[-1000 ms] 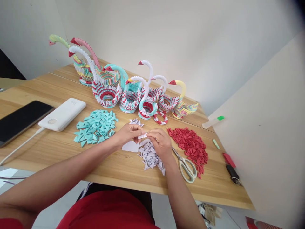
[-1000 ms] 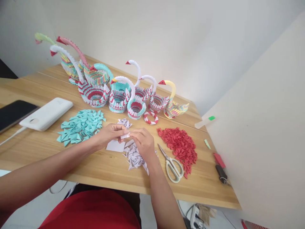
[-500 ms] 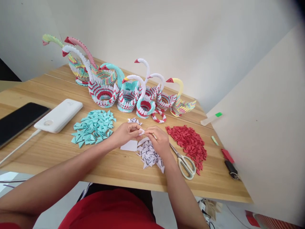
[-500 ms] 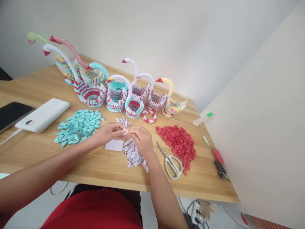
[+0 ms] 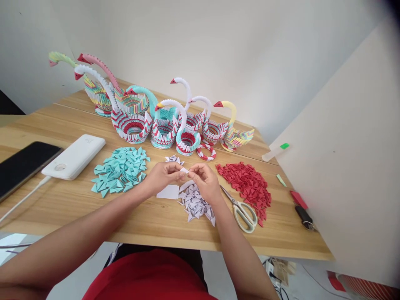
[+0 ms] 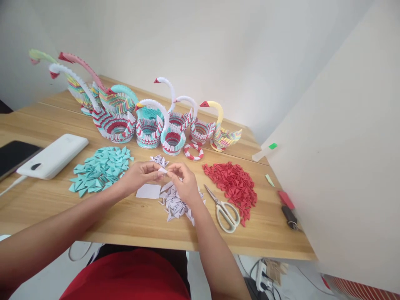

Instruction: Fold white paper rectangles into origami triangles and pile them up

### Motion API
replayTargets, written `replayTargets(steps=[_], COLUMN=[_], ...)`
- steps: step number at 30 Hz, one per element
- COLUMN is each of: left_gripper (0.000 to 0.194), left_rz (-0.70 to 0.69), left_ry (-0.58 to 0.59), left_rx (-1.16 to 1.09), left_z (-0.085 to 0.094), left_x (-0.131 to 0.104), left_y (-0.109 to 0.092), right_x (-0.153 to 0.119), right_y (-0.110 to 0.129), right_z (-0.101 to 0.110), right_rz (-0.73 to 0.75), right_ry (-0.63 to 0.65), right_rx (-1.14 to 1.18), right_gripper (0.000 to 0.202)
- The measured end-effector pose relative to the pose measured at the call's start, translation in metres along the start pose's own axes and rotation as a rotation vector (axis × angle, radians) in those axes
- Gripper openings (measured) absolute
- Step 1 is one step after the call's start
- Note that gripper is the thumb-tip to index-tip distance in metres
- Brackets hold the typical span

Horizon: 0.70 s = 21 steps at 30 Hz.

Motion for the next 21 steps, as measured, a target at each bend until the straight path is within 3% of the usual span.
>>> replayTargets(steps=[5, 13, 21], left_gripper=[0.022, 0.023, 0.024], left_rz=[-0.031, 0.011, -0.021], left_ry=[0.004, 0.042, -0.002], left_rx=[0.062, 0.028, 0.153], left_z=[0.000, -0.003, -0.002], left_x=[-0.001, 0.000, -0.002], left_y=[-0.002, 0.005, -0.005], right_x=[-0.001, 0.001, 0.001], right_y=[0.002, -0.005, -0.010], right_z=[-0.007, 0.004, 0.000], right_rz=[-0.007, -0.058, -0.120], right_ry=[0.079, -0.026, 0.000], right_rx=[-0.041, 0.012, 0.062], right_gripper=[0.021, 0.023, 0.020])
Point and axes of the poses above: each hand's wrist, its own x-axis towards the middle knuckle, its own z-axis out of the back of the hand, y = z × x, the point moved 9 cm from there along x, towards the middle knuckle, and after that the axes turned 4 degrees about -x, right-handed, at the moved point
